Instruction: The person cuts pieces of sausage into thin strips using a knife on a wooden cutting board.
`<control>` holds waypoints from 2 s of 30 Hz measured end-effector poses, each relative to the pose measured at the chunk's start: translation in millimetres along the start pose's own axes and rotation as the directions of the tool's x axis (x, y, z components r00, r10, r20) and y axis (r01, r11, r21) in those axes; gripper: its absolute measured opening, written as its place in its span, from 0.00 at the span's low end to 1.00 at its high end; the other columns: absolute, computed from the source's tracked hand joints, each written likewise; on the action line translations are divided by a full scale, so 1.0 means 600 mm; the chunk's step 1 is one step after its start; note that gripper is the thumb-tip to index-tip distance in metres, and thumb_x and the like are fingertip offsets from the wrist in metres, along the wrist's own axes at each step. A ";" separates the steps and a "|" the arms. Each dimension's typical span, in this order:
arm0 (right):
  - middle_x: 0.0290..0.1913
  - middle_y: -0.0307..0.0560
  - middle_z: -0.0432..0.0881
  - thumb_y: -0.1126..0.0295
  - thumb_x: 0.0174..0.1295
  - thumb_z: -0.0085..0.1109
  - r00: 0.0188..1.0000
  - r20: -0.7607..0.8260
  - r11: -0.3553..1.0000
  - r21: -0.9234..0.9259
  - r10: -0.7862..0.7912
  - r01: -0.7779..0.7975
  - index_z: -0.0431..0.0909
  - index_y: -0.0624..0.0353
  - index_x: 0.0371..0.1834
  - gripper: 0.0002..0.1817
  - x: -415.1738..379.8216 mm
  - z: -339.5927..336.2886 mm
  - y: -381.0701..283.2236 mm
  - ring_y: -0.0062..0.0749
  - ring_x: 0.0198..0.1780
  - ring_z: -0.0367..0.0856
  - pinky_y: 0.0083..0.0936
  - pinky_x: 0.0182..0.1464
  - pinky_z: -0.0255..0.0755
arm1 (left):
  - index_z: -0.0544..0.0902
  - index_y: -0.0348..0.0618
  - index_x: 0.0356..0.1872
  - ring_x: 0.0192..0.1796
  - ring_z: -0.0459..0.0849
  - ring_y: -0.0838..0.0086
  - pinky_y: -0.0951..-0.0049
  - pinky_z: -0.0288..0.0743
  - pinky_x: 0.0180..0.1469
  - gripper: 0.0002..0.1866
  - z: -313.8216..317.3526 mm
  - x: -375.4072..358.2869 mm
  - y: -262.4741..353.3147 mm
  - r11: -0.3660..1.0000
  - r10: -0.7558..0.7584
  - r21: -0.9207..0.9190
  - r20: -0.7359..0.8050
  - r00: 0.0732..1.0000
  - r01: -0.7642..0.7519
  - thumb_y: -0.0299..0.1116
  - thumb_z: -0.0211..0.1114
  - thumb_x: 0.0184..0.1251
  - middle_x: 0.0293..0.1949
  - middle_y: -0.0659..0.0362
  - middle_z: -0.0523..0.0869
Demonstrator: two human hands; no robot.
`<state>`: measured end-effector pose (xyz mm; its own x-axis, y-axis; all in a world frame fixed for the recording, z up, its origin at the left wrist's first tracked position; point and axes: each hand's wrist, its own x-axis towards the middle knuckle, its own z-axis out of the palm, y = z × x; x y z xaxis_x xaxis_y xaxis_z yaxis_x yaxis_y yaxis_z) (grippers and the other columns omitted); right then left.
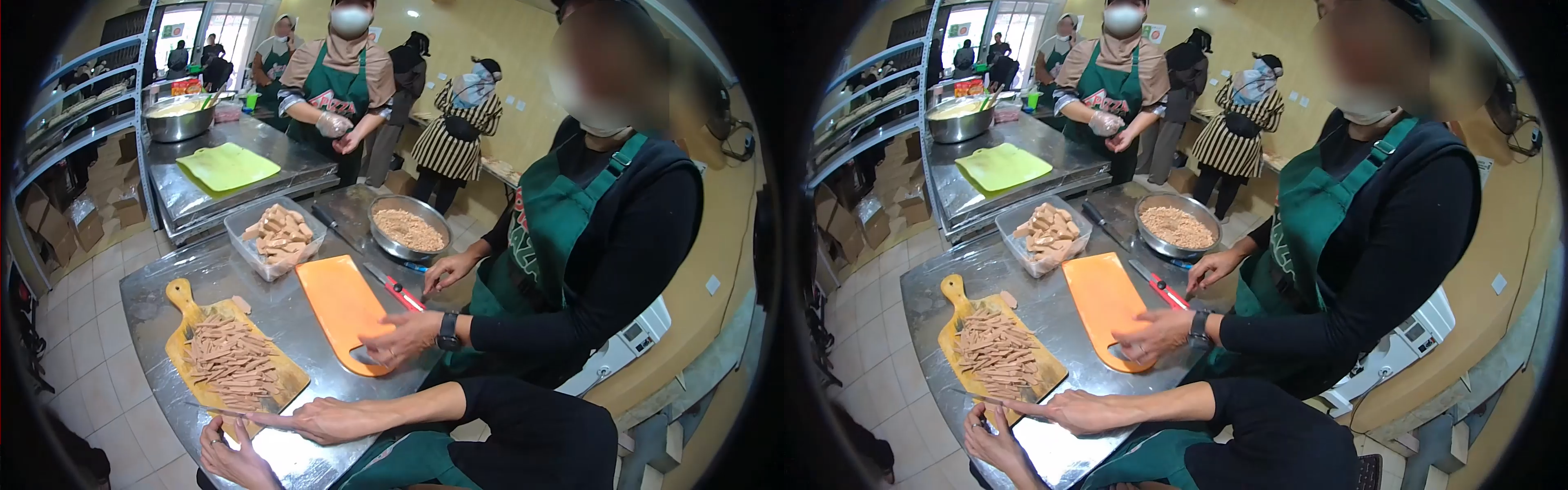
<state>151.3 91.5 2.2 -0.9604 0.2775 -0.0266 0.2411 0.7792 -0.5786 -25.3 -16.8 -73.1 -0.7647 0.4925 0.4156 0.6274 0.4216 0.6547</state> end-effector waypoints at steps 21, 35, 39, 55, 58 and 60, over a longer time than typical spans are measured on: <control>0.40 0.66 0.84 0.84 0.67 0.54 0.974 0.177 0.984 0.080 0.140 -0.156 0.46 0.43 0.88 0.47 0.015 -0.052 -0.034 0.63 0.39 0.86 0.51 0.43 0.80 | 0.87 0.51 0.51 0.60 0.80 0.65 0.59 0.60 0.66 0.19 -0.026 0.005 0.031 0.996 -0.092 0.010 0.069 0.993 0.091 0.45 0.77 0.62 0.51 0.59 0.86; 0.31 0.55 0.82 0.88 0.62 0.57 0.960 0.166 0.971 0.038 0.225 -0.234 0.53 0.42 0.87 0.50 0.021 -0.045 -0.045 0.53 0.29 0.85 0.45 0.35 0.82 | 0.88 0.52 0.51 0.56 0.80 0.69 0.57 0.61 0.66 0.17 -0.036 0.010 0.038 0.991 -0.133 0.036 0.140 0.981 0.129 0.42 0.77 0.63 0.51 0.64 0.83; 0.32 0.56 0.83 0.86 0.64 0.57 0.978 0.113 0.983 0.034 0.175 -0.179 0.53 0.41 0.87 0.48 0.058 -0.025 -0.032 0.53 0.30 0.85 0.45 0.36 0.82 | 0.88 0.52 0.51 0.56 0.80 0.69 0.57 0.62 0.67 0.17 -0.037 0.013 0.041 0.990 -0.139 0.023 0.145 0.980 0.138 0.42 0.77 0.62 0.50 0.64 0.83; 0.33 0.57 0.81 0.86 0.65 0.54 0.957 0.170 0.966 0.071 0.233 -0.248 0.50 0.41 0.87 0.48 0.022 -0.044 -0.061 0.55 0.31 0.84 0.46 0.38 0.79 | 0.86 0.53 0.50 0.58 0.82 0.67 0.60 0.62 0.67 0.16 -0.029 -0.005 0.028 0.995 -0.098 -0.033 0.031 0.995 0.099 0.35 0.78 0.62 0.52 0.63 0.87; 0.31 0.55 0.80 0.87 0.64 0.55 0.954 0.176 0.966 0.040 0.244 -0.254 0.50 0.41 0.87 0.49 0.021 -0.048 -0.056 0.54 0.29 0.83 0.46 0.36 0.79 | 0.86 0.53 0.50 0.58 0.82 0.67 0.60 0.62 0.67 0.16 -0.026 -0.003 0.031 0.994 -0.100 -0.032 0.036 0.994 0.101 0.35 0.78 0.62 0.51 0.63 0.86; 0.31 0.55 0.80 0.87 0.64 0.55 0.955 0.174 0.968 0.031 0.241 -0.250 0.50 0.41 0.87 0.49 0.019 -0.047 -0.058 0.54 0.28 0.83 0.46 0.35 0.79 | 0.86 0.52 0.50 0.58 0.82 0.67 0.60 0.62 0.67 0.16 -0.028 -0.003 0.032 0.993 -0.108 -0.040 0.048 0.993 0.110 0.35 0.78 0.62 0.51 0.62 0.86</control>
<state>135.6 83.6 44.7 -0.8830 0.3554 -0.3066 0.4694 0.6669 -0.5788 -14.2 -22.5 -50.5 -0.8199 0.4801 0.3119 0.5332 0.4421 0.7212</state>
